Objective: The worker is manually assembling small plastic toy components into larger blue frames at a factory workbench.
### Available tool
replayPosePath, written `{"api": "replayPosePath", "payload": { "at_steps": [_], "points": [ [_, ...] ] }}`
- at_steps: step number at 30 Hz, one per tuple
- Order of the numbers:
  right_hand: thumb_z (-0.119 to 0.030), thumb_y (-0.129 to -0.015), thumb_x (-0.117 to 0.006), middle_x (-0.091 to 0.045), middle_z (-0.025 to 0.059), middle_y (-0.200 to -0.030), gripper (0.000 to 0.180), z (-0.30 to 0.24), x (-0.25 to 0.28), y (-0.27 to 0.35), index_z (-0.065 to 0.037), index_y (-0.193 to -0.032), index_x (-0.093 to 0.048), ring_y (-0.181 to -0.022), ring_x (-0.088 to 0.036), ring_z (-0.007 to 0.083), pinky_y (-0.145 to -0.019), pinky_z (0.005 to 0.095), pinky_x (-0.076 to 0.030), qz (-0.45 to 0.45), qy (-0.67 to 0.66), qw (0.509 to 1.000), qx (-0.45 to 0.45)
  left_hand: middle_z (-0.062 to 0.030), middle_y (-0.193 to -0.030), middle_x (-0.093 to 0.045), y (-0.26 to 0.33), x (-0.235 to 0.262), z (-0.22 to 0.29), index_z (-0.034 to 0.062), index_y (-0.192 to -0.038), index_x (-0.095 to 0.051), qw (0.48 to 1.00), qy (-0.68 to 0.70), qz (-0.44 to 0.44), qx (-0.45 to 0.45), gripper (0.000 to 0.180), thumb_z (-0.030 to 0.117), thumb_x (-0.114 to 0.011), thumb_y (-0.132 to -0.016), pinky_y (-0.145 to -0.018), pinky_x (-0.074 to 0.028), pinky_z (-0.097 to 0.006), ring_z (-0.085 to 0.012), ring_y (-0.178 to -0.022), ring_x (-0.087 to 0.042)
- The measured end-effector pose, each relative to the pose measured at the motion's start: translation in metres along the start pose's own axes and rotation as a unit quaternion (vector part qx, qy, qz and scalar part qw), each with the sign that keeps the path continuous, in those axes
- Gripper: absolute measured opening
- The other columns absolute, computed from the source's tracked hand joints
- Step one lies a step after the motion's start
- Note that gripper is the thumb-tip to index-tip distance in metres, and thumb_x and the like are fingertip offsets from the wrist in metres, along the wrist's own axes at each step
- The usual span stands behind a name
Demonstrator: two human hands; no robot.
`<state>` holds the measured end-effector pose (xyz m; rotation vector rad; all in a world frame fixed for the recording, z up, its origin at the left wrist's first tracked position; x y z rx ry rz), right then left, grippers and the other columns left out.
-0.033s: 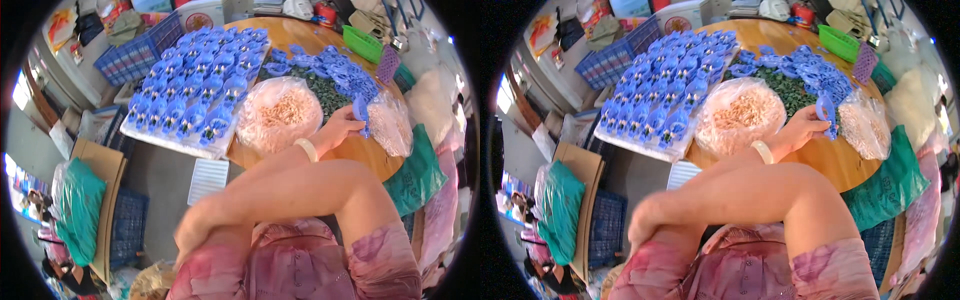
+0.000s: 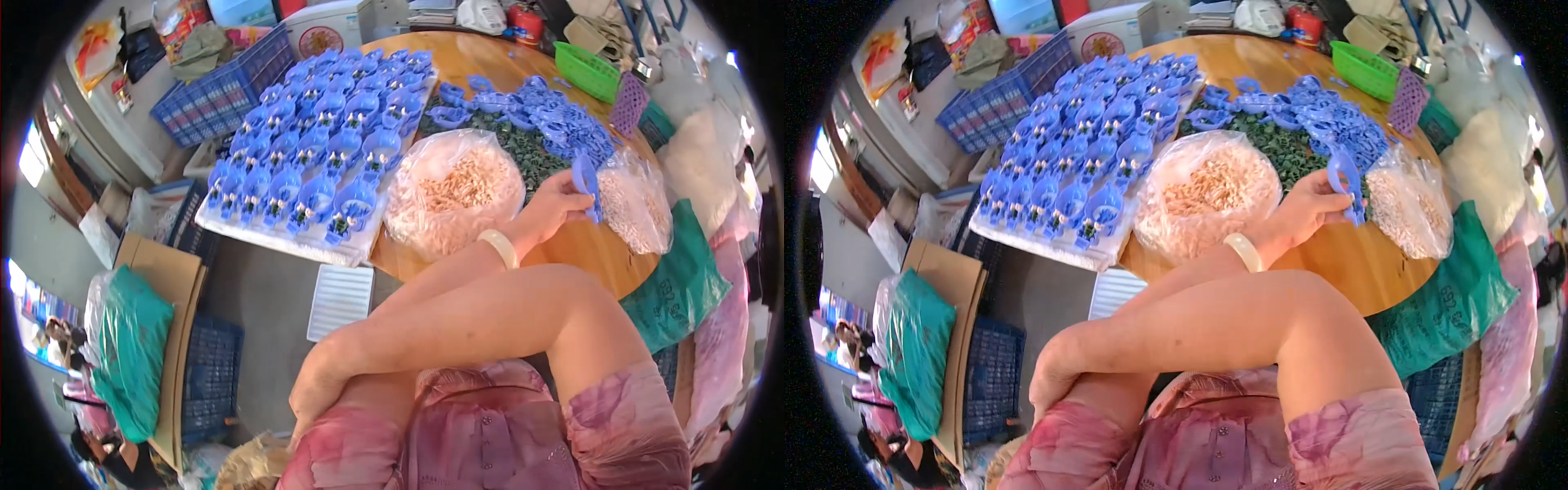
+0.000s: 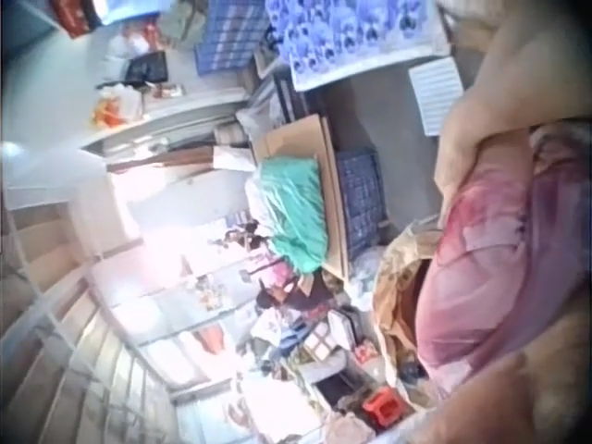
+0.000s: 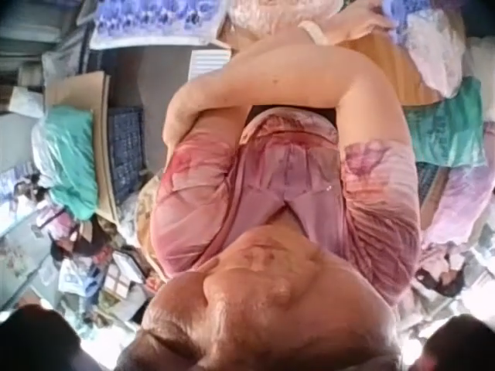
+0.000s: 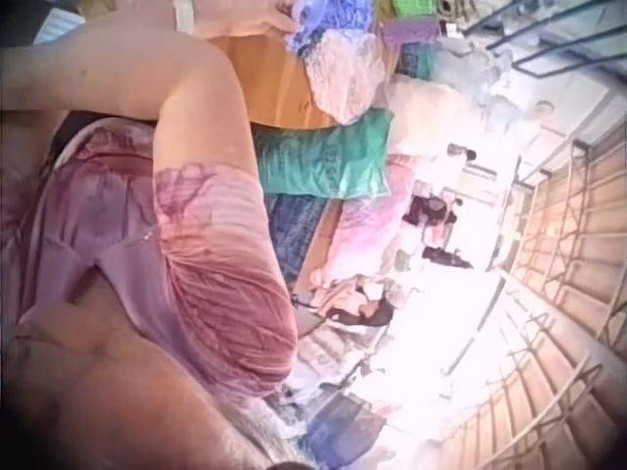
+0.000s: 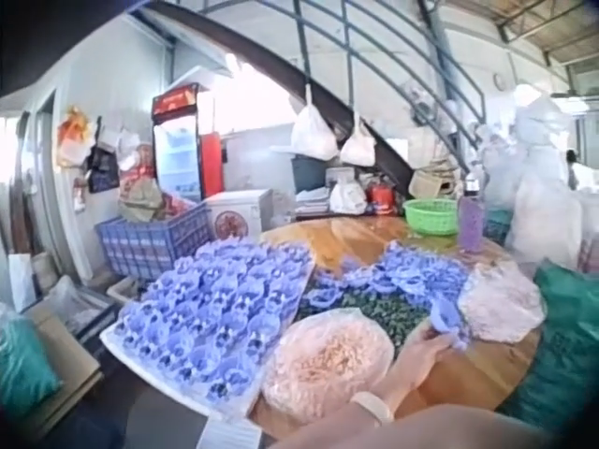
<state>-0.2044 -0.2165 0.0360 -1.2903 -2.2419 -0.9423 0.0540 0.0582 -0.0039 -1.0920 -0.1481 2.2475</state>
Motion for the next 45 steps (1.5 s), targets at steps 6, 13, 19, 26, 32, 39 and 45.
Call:
{"api": "replayPosePath", "payload": {
  "at_steps": [6, 13, 19, 26, 32, 39, 45],
  "points": [
    [-0.046, -0.083, -0.05, -0.063, 0.0175, -0.085, 0.05, -0.021, -0.002, 0.0, -0.001, -0.1, -0.062, -0.089, -0.058, 0.0341, -0.078, 0.0399, -0.044, -0.032, -0.086, 0.986, 0.14, -0.0025, -0.088, -0.058, 0.006, 0.001, 0.009, 0.0075, -0.1, -0.055, 0.999, 0.027, 0.018, 0.025, 0.024, -0.001, -0.061, -0.078, -0.072, -0.054, -0.032, -0.0154, -0.081, -0.06],
    [-0.047, -0.083, -0.053, -0.065, 0.017, -0.078, 0.049, -0.011, 0.01, 0.019, 0.0, -0.081, -0.067, -0.075, -0.061, 0.0251, -0.069, 0.036, -0.046, 0.109, -0.142, 0.959, 0.22, -0.0058, -0.093, -0.057, -0.004, 0.0, 0.002, 0.0063, -0.093, -0.053, 0.998, 0.044, 0.027, 0.021, 0.015, 0.001, -0.06, -0.08, -0.08, -0.052, -0.037, -0.0222, -0.089, -0.06],
    [-0.039, -0.08, -0.06, -0.065, 0.0103, -0.073, 0.04, 0.033, 0.037, 0.136, 0.0, -0.077, -0.065, -0.068, -0.063, 0.0221, -0.062, 0.0335, -0.048, 0.38, -0.164, 0.895, 0.168, -0.0106, -0.104, -0.057, -0.002, 0.006, 0.012, 0.0007, -0.113, -0.05, 0.999, 0.016, 0.033, 0.039, 0.03, 0.0, -0.054, -0.084, -0.081, -0.053, -0.037, -0.0297, -0.104, -0.057],
    [-0.013, -0.088, -0.055, -0.065, 0.0057, -0.081, 0.017, 0.117, -0.027, 0.419, -0.001, -0.096, -0.064, -0.071, -0.062, 0.0123, -0.066, 0.0269, -0.05, 0.717, -0.183, 0.659, -0.132, -0.0076, -0.107, -0.056, 0.0, 0.037, 0.008, 0.0022, -0.118, -0.046, 0.996, 0.013, 0.085, 0.032, 0.036, -0.002, -0.054, -0.084, -0.083, -0.053, -0.04, -0.0335, -0.107, -0.055],
    [-0.024, -0.078, -0.058, -0.066, 0.0102, -0.082, 0.022, 0.198, -0.115, 0.591, -0.009, -0.092, -0.065, -0.073, -0.063, 0.0257, -0.065, 0.0346, -0.049, 0.689, 0.047, 0.474, -0.547, -0.0083, -0.11, -0.057, 0.005, 0.016, 0.012, 0.0008, -0.118, -0.049, 0.999, 0.022, 0.027, 0.028, 0.04, 0.008, -0.063, -0.082, -0.084, -0.054, -0.039, -0.0366, -0.115, -0.048],
    [-0.014, -0.077, -0.059, -0.065, 0.0113, -0.088, 0.017, 0.247, -0.117, 0.598, -0.006, -0.091, -0.066, -0.082, -0.061, 0.0254, -0.072, 0.0344, -0.047, 0.599, 0.146, 0.526, -0.586, -0.006, -0.11, -0.059, 0.001, 0.017, 0.01, 0.0016, -0.119, -0.049, 0.999, 0.02, 0.006, 0.027, 0.041, 0.008, -0.063, -0.081, -0.092, -0.047, -0.046, -0.0365, -0.115, -0.048],
    [-0.011, -0.075, -0.065, -0.064, 0.0084, -0.073, 0.013, 0.242, -0.114, 0.607, -0.002, -0.085, -0.066, -0.067, -0.062, 0.0161, -0.06, 0.029, -0.047, 0.752, -0.026, 0.468, -0.464, -0.0068, -0.11, -0.059, 0.002, 0.013, 0.01, 0.0009, -0.119, -0.049, 0.999, 0.031, -0.002, 0.03, 0.041, 0.006, -0.063, -0.081, -0.092, -0.047, -0.047, -0.0368, -0.114, -0.049]
  ]
}}
Point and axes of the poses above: each hand's wrist, its own y-axis away from the middle knuckle, its own x-axis out of the back of the hand, z = x × y, the point moved 6 cm from there along -y, towards the middle knuckle
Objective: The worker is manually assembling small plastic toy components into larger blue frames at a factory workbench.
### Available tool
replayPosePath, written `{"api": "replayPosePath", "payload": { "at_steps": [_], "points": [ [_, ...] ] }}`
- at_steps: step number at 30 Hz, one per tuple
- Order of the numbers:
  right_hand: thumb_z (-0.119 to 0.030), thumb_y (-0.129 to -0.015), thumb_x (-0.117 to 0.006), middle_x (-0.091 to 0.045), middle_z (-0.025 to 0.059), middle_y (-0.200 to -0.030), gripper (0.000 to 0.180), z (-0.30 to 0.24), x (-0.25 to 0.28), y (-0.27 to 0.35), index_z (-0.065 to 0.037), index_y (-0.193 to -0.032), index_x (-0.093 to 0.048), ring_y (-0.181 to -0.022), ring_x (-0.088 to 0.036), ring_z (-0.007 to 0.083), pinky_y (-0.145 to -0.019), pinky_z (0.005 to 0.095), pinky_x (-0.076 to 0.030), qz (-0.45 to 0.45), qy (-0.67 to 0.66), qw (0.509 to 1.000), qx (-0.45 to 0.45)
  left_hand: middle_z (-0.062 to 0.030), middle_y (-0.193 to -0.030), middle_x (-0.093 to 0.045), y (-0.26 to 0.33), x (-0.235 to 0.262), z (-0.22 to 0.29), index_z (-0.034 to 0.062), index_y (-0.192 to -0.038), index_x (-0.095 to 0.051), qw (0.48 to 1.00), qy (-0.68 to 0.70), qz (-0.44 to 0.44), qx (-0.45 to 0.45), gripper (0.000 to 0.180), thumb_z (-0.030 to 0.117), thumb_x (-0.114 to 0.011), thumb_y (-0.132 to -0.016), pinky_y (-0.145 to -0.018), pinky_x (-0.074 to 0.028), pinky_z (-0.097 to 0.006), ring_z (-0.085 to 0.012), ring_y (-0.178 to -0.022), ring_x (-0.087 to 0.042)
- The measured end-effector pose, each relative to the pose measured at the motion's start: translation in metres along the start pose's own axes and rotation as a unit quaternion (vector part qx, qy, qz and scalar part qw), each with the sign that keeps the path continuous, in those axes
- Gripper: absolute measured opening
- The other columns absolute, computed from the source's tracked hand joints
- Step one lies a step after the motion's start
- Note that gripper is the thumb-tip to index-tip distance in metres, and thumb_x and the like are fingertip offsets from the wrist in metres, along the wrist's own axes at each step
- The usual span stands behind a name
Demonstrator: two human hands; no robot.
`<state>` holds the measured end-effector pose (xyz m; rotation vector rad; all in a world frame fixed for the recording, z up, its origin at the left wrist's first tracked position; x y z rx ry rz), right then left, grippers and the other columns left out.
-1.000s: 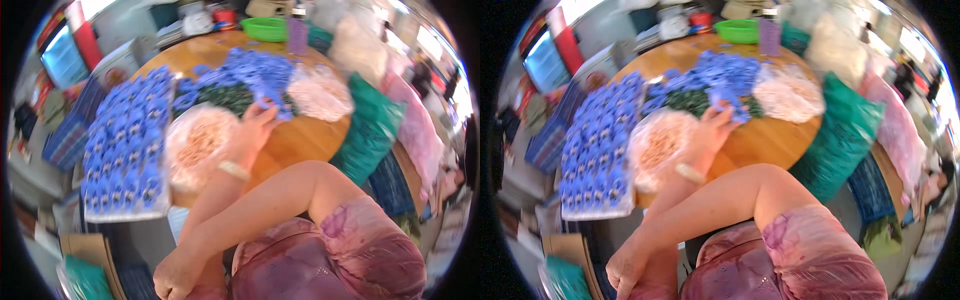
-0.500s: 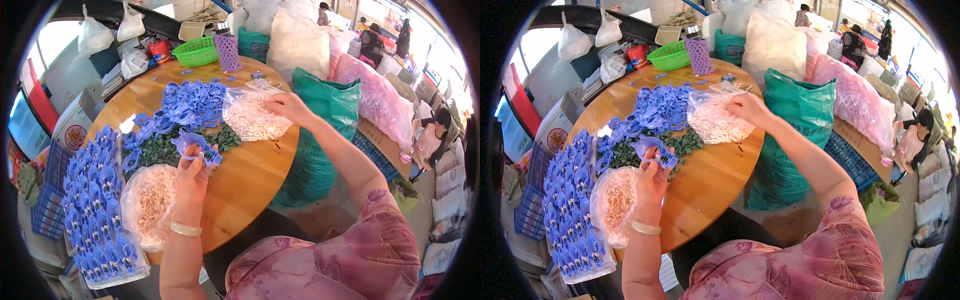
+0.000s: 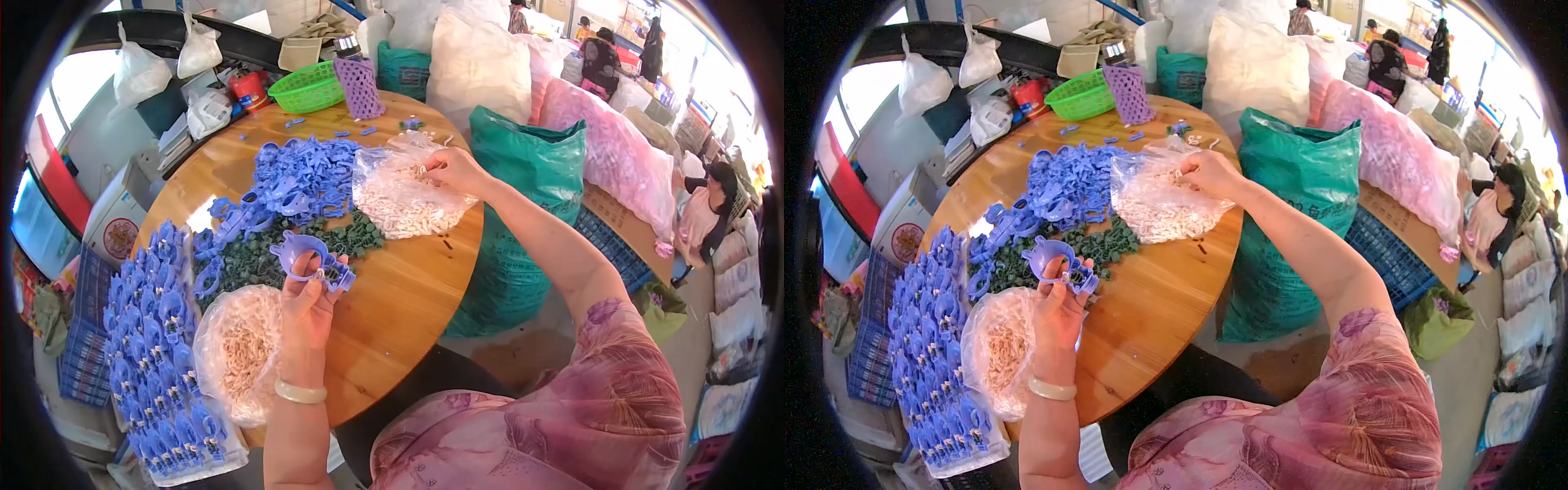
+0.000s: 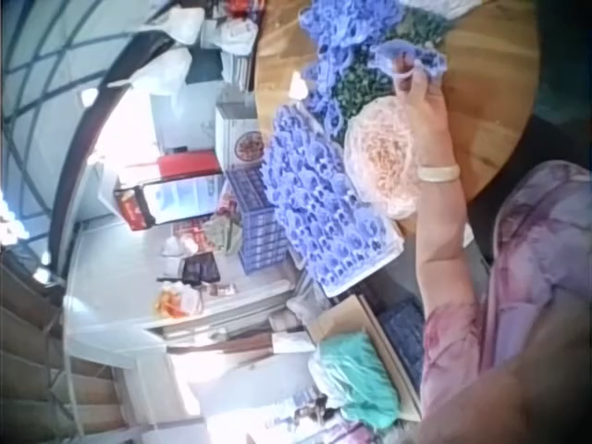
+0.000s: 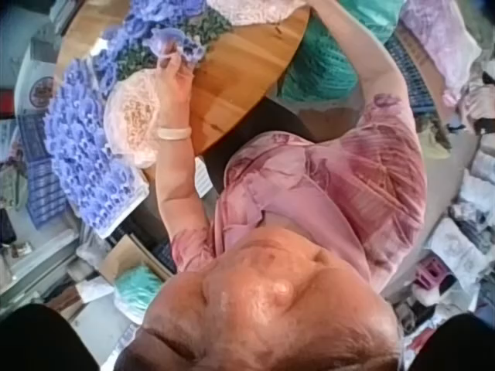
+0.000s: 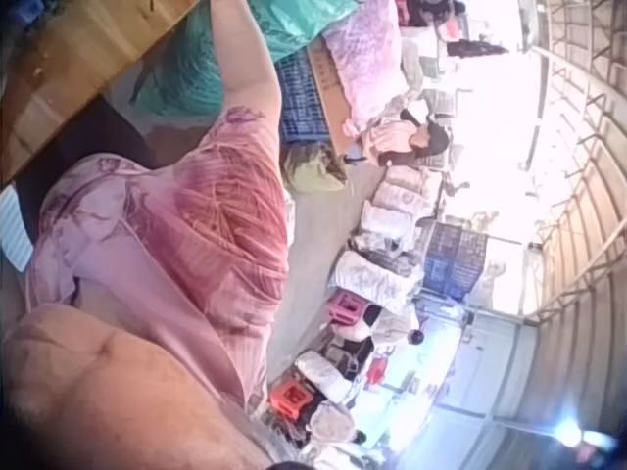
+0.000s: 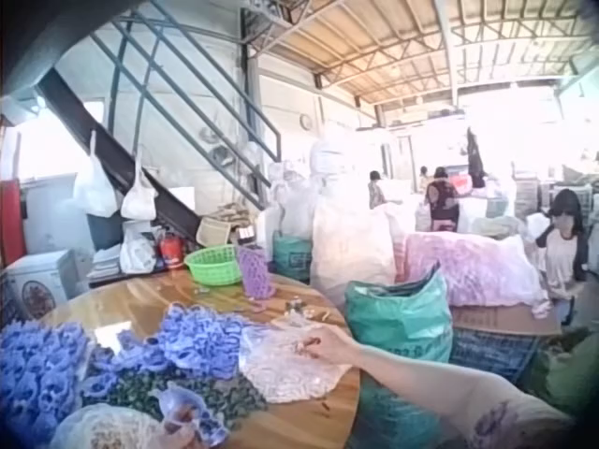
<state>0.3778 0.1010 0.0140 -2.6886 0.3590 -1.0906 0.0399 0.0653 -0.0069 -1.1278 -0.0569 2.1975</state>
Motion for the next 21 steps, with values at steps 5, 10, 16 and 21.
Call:
{"api": "replayPosePath", "payload": {
  "at_steps": [5, 10, 16, 21],
  "points": [
    [-0.01, -0.076, -0.068, -0.063, 0.0054, -0.069, 0.014, -0.007, 0.0, 0.007, 0.002, -0.082, -0.064, -0.061, -0.059, 0.0096, -0.052, 0.0238, -0.047, -0.036, -0.181, 0.981, -0.055, -0.0068, -0.11, -0.06, 0.002, 0.0, 0.0, 0.0012, -0.119, -0.05, 1.0, -0.009, 0.012, 0.005, 0.04, 0.007, -0.063, -0.081, -0.092, -0.047, -0.048, -0.0372, -0.114, -0.049],
    [-0.009, -0.08, -0.064, -0.064, 0.005, -0.078, 0.02, -0.046, -0.004, 0.026, 0.001, -0.097, -0.062, -0.064, -0.06, 0.0087, -0.057, 0.0217, -0.049, -0.077, -0.285, 0.954, -0.053, -0.0058, -0.109, -0.06, 0.003, -0.005, 0.001, 0.0014, -0.118, -0.051, 1.0, -0.015, 0.011, 0.008, 0.04, 0.008, -0.063, -0.081, -0.093, -0.045, -0.048, -0.0371, -0.114, -0.049],
    [-0.009, -0.084, -0.06, -0.062, 0.0031, -0.083, 0.026, -0.101, -0.031, 0.053, -0.002, -0.109, -0.058, -0.07, -0.062, 0.0114, -0.063, 0.0233, -0.05, -0.18, -0.31, 0.933, -0.002, -0.006, -0.108, -0.059, 0.002, -0.006, 0.001, 0.0036, -0.118, -0.05, 0.999, -0.014, 0.031, 0.007, 0.04, 0.003, -0.063, -0.08, -0.089, -0.048, -0.045, -0.0372, -0.109, -0.053],
    [-0.008, -0.085, -0.059, -0.062, 0.0043, -0.082, 0.019, -0.134, -0.048, 0.072, -0.002, -0.103, -0.057, -0.073, -0.064, 0.0141, -0.067, 0.0257, -0.052, -0.194, -0.354, 0.913, -0.062, -0.0091, -0.113, -0.059, 0.002, -0.003, 0.0, 0.0057, -0.119, -0.051, 1.0, -0.012, 0.007, 0.001, 0.043, 0.009, -0.066, -0.079, -0.094, -0.044, -0.047, -0.0363, -0.113, -0.05]
  ]
}}
Point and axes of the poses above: each hand's wrist, its own y-axis away from the middle knuckle, its own x-axis out of the back of the hand, z = x × y, the point moved 6 cm from there along -y, towards the middle knuckle
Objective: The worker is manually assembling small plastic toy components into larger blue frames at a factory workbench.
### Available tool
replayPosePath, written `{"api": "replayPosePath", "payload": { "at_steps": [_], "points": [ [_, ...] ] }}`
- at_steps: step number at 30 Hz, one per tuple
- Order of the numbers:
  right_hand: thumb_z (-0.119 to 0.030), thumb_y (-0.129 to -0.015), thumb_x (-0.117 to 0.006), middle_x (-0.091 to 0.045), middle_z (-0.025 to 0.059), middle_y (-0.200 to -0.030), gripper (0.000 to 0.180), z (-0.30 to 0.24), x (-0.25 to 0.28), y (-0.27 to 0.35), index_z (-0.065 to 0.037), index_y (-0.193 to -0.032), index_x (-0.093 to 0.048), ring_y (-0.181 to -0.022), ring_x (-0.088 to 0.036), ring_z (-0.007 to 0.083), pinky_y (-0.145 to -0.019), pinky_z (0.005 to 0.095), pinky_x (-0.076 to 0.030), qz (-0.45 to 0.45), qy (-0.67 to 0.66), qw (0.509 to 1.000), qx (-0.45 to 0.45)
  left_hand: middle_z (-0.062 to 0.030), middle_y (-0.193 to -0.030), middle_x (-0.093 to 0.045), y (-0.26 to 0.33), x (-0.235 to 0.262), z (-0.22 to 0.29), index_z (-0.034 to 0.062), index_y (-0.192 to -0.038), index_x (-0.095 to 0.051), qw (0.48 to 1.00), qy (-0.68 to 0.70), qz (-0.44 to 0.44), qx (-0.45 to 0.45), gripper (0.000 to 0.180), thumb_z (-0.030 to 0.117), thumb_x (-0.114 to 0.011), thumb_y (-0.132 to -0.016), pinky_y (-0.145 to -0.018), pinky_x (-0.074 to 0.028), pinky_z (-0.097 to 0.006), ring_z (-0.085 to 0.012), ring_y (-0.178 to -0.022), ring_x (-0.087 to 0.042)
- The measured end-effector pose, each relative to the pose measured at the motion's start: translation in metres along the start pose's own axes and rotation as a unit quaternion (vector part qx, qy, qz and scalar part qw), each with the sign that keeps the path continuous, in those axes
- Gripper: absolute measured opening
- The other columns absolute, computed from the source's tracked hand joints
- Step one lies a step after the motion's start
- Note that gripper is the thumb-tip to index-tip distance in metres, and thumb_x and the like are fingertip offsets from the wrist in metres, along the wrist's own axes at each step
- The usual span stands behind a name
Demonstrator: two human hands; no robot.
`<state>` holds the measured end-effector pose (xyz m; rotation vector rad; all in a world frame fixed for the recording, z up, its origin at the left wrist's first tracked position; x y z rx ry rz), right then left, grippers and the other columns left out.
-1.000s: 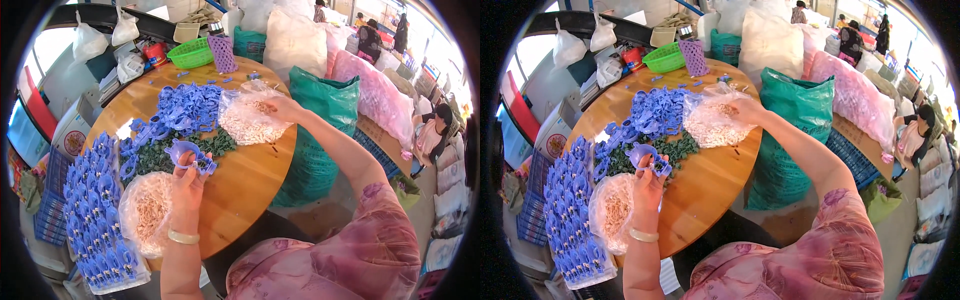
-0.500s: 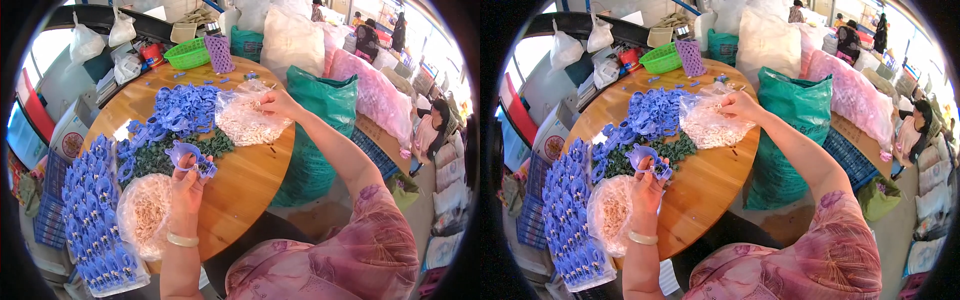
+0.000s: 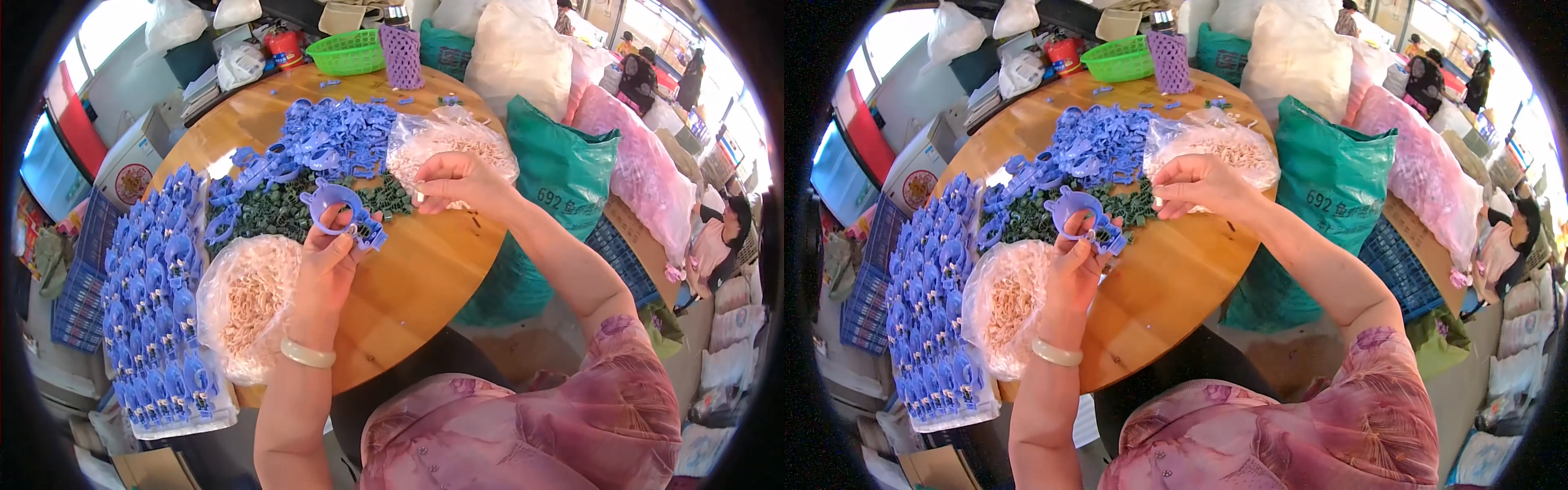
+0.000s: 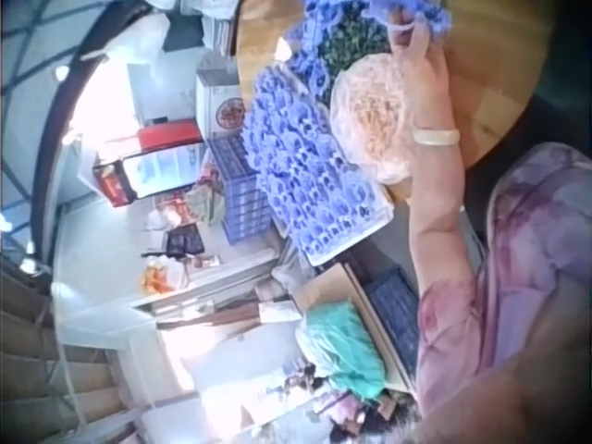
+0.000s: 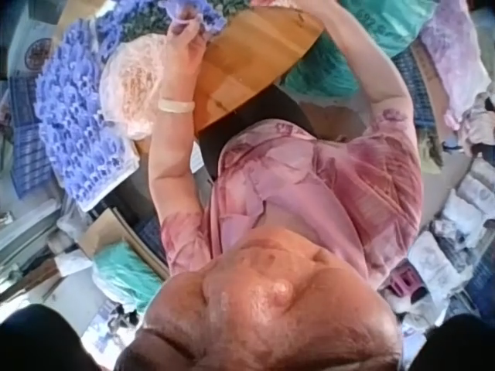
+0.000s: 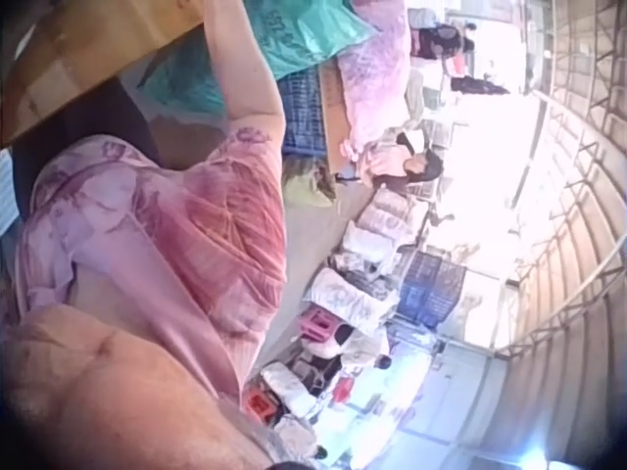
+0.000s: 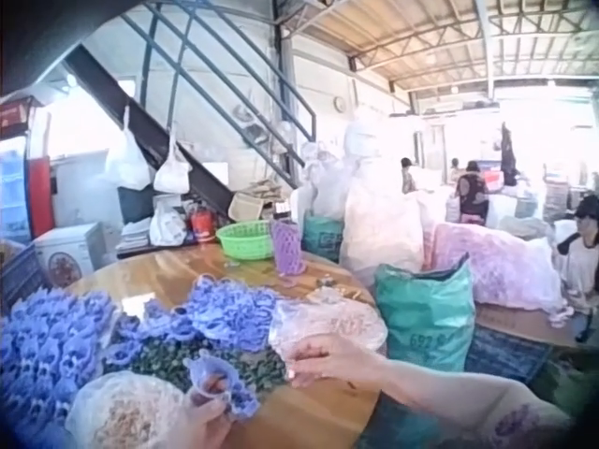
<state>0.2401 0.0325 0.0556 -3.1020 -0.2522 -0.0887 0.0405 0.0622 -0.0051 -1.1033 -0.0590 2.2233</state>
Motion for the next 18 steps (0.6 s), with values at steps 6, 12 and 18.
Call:
{"api": "replayPosePath", "payload": {
  "at_steps": [6, 12, 18],
  "points": [
    [-0.003, -0.085, -0.057, -0.06, 0.0049, -0.087, 0.008, -0.013, -0.024, 0.004, -0.001, -0.093, -0.059, -0.075, -0.063, 0.0144, -0.067, 0.0247, -0.052, -0.02, 0.095, 0.98, 0.174, -0.009, -0.114, -0.058, 0.0, -0.006, 0.0, 0.0054, -0.12, -0.05, 1.0, -0.005, 0.0, 0.004, 0.044, 0.009, -0.066, -0.079, -0.089, -0.049, -0.041, -0.0353, -0.111, -0.052],
    [0.001, -0.079, -0.063, -0.058, 0.0059, -0.09, 0.005, -0.028, -0.044, 0.005, 0.0, -0.084, -0.062, -0.081, -0.058, 0.0138, -0.068, 0.0242, -0.048, -0.064, 0.097, 0.96, 0.256, -0.0079, -0.111, -0.06, 0.004, -0.006, -0.001, 0.0071, -0.119, -0.051, 1.0, -0.002, 0.021, 0.022, 0.044, 0.002, -0.065, -0.078, -0.082, -0.052, -0.038, -0.0275, -0.103, -0.058],
    [0.002, -0.077, -0.064, -0.059, 0.0054, -0.088, 0.011, -0.029, -0.053, 0.007, -0.001, -0.088, -0.064, -0.084, -0.057, 0.015, -0.072, 0.0267, -0.045, -0.059, 0.229, 0.934, 0.269, -0.0083, -0.111, -0.06, 0.004, -0.005, -0.004, 0.0059, -0.121, -0.05, 0.999, -0.036, 0.025, 0.021, 0.047, 0.003, -0.066, -0.077, -0.076, -0.055, -0.036, -0.0212, -0.097, -0.061]
  ]
}}
Point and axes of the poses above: each hand's wrist, its own y-axis away from the middle knuckle, its own x-axis out of the back of the hand, z = x × y, the point moved 6 cm from there along -y, towards the middle knuckle
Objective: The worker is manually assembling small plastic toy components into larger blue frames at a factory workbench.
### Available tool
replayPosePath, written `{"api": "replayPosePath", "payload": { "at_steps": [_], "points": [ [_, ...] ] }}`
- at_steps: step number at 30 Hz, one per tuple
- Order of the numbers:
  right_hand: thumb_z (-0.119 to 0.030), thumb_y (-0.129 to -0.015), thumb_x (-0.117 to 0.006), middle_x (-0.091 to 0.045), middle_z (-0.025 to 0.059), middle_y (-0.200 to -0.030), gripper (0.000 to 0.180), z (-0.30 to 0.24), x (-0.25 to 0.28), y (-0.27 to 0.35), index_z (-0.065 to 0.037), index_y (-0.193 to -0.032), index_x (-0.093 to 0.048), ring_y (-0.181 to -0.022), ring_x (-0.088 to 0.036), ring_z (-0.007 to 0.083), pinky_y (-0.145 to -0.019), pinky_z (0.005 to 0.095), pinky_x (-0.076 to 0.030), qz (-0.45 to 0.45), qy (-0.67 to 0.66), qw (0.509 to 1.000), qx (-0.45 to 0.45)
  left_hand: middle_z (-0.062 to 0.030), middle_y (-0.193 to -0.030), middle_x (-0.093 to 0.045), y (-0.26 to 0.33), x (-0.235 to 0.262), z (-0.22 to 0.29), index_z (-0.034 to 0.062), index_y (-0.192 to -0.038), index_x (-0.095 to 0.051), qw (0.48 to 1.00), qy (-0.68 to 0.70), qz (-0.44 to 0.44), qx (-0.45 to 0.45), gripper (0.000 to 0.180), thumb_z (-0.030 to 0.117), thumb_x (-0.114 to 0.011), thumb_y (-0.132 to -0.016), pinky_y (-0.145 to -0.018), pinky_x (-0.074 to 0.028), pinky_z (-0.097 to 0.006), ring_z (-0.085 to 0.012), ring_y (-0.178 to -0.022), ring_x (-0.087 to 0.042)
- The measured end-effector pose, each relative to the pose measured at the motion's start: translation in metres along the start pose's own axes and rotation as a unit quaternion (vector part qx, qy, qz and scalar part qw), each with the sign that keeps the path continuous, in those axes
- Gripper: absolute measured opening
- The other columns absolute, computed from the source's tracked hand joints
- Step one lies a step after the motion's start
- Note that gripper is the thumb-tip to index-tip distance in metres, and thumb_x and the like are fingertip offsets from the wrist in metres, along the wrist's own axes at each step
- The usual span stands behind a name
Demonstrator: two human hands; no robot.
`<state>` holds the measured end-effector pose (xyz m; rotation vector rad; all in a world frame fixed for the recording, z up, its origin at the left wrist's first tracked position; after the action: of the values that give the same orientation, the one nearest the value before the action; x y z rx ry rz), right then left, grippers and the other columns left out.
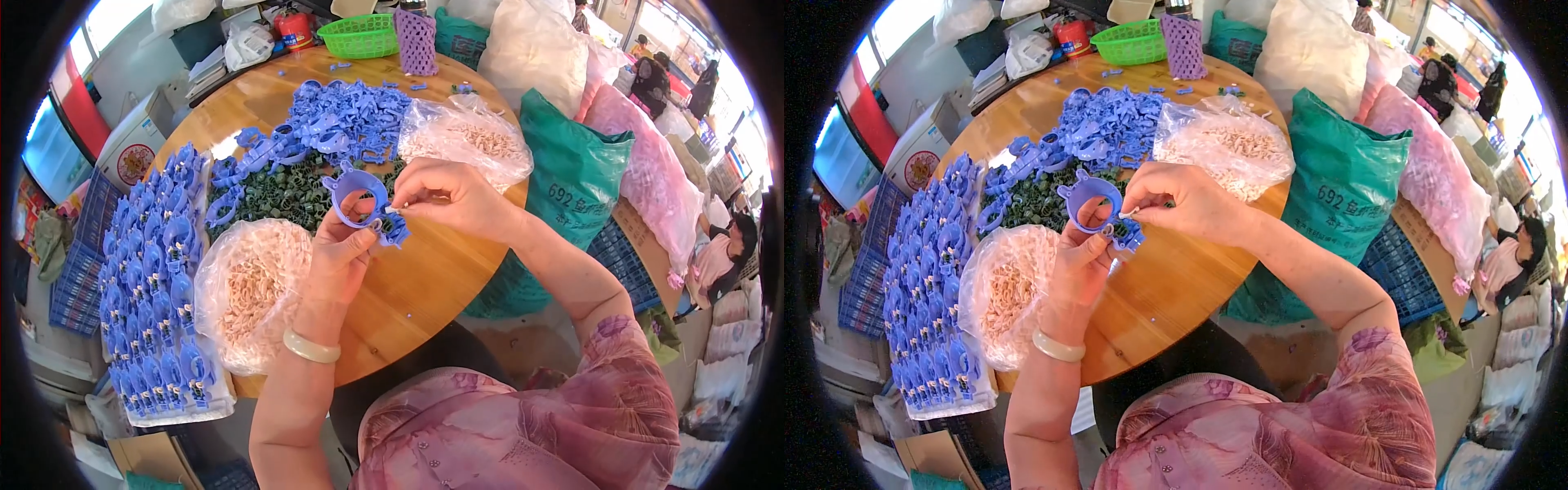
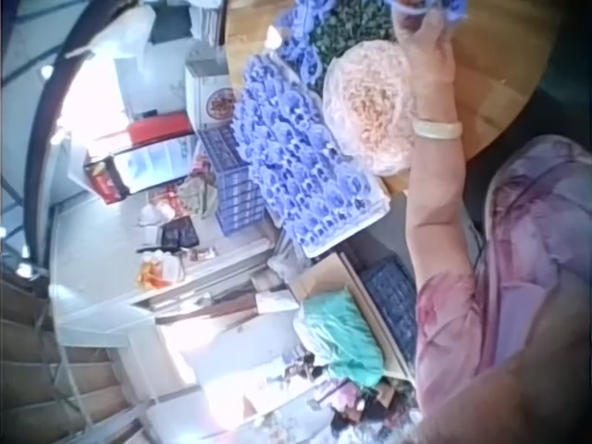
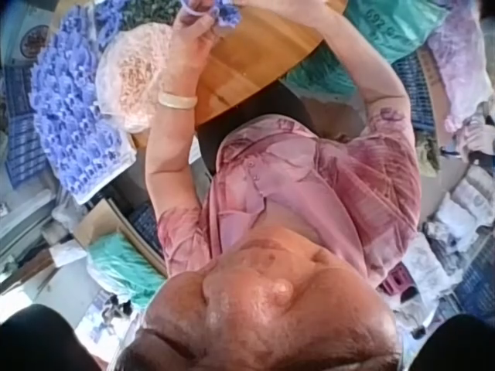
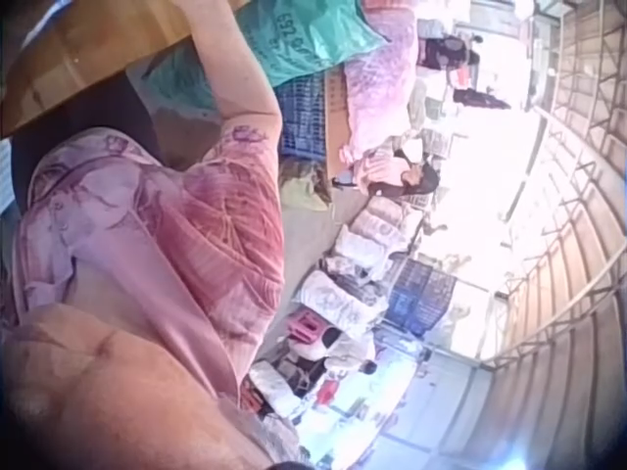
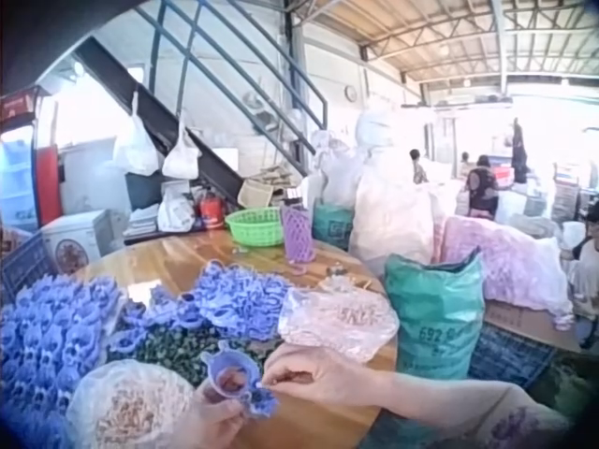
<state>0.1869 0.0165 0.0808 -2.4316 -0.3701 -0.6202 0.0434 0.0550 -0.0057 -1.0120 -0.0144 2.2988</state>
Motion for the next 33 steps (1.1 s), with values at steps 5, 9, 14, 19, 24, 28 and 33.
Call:
{"api": "replayPosePath", "payload": {
  "at_steps": [5, 9, 14, 19, 24, 28, 33],
  "points": [
    [0.003, -0.077, -0.063, -0.06, 0.0054, -0.087, 0.017, 0.001, 0.0, 0.0, -0.002, -0.094, -0.064, -0.081, -0.058, 0.0142, -0.07, 0.0245, -0.046, 0.035, -0.035, 0.999, -0.021, -0.0085, -0.112, -0.059, 0.0, -0.003, -0.001, 0.0047, -0.121, -0.048, 1.0, 0.006, 0.007, 0.002, 0.049, 0.001, -0.067, -0.075, -0.08, -0.053, -0.036, -0.0209, -0.097, -0.06],
    [0.003, -0.077, -0.062, -0.06, 0.0061, -0.086, 0.025, -0.009, -0.003, 0.004, -0.004, -0.101, -0.061, -0.077, -0.06, 0.0147, -0.067, 0.024, -0.048, 0.078, 0.024, 0.997, -0.007, -0.0049, -0.108, -0.059, 0.001, -0.009, 0.0, 0.0056, -0.123, -0.047, 1.0, -0.017, 0.009, -0.001, 0.054, -0.006, -0.066, -0.073, -0.076, -0.049, -0.025, -0.0162, -0.097, -0.059],
    [0.003, -0.076, -0.063, -0.059, 0.0073, -0.083, 0.029, -0.024, -0.011, 0.006, -0.006, -0.103, -0.059, -0.076, -0.06, 0.0177, -0.064, 0.0274, -0.048, 0.098, 0.146, 0.981, 0.082, -0.0056, -0.112, -0.057, 0.005, -0.01, 0.001, 0.0051, -0.124, -0.046, 0.997, -0.066, 0.023, -0.013, 0.058, -0.01, -0.064, -0.071, -0.08, -0.049, -0.026, -0.0168, -0.1, -0.056],
    [0.004, -0.074, -0.064, -0.059, 0.0067, -0.082, 0.032, -0.03, -0.017, 0.008, -0.006, -0.103, -0.058, -0.075, -0.06, 0.0189, -0.063, 0.0295, -0.048, 0.108, 0.201, 0.968, 0.102, -0.0073, -0.113, -0.056, 0.008, -0.026, 0.007, 0.0029, -0.122, -0.047, 0.994, -0.092, -0.004, -0.066, 0.056, -0.013, -0.062, -0.071, -0.084, -0.049, -0.029, -0.02, -0.104, -0.055],
    [0.006, -0.071, -0.065, -0.058, 0.0066, -0.084, 0.035, -0.026, -0.014, 0.008, -0.007, -0.104, -0.059, -0.077, -0.059, 0.0189, -0.065, 0.029, -0.048, 0.106, 0.144, 0.983, 0.038, -0.0089, -0.113, -0.057, 0.009, -0.029, 0.01, 0.0018, -0.12, -0.048, 0.992, -0.107, -0.013, -0.065, 0.054, -0.011, -0.064, -0.071, -0.085, -0.049, -0.03, -0.0203, -0.104, -0.056],
    [0.006, -0.072, -0.066, -0.057, 0.0072, -0.085, 0.033, -0.03, -0.012, 0.012, -0.005, -0.103, -0.059, -0.079, -0.058, 0.0179, -0.068, 0.0284, -0.048, 0.111, 0.16, 0.978, 0.079, -0.0089, -0.111, -0.058, 0.01, -0.033, 0.011, 0.0018, -0.117, -0.05, 0.993, -0.093, -0.018, -0.075, 0.051, -0.01, -0.065, -0.071, -0.083, -0.051, -0.031, -0.0195, -0.102, -0.056],
    [0.003, -0.075, -0.066, -0.058, 0.0069, -0.083, 0.016, -0.022, -0.005, 0.017, -0.001, -0.09, -0.062, -0.078, -0.057, 0.0159, -0.067, 0.0268, -0.047, 0.129, 0.115, 0.984, 0.034, -0.0084, -0.11, -0.058, 0.012, -0.033, 0.013, 0.0029, -0.119, -0.05, 0.992, -0.109, -0.011, -0.068, 0.053, -0.009, -0.066, -0.07, -0.082, -0.051, -0.031, -0.0184, -0.102, -0.056]
  ]
}}
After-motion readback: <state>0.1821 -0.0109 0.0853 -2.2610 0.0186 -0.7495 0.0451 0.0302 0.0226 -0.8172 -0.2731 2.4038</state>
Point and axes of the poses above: each hand's wrist, its own y-axis away from the middle knuckle, its own x-axis out of the back of the hand, z = x × y, the point moved 6 cm from there along -y, towards the middle knuckle
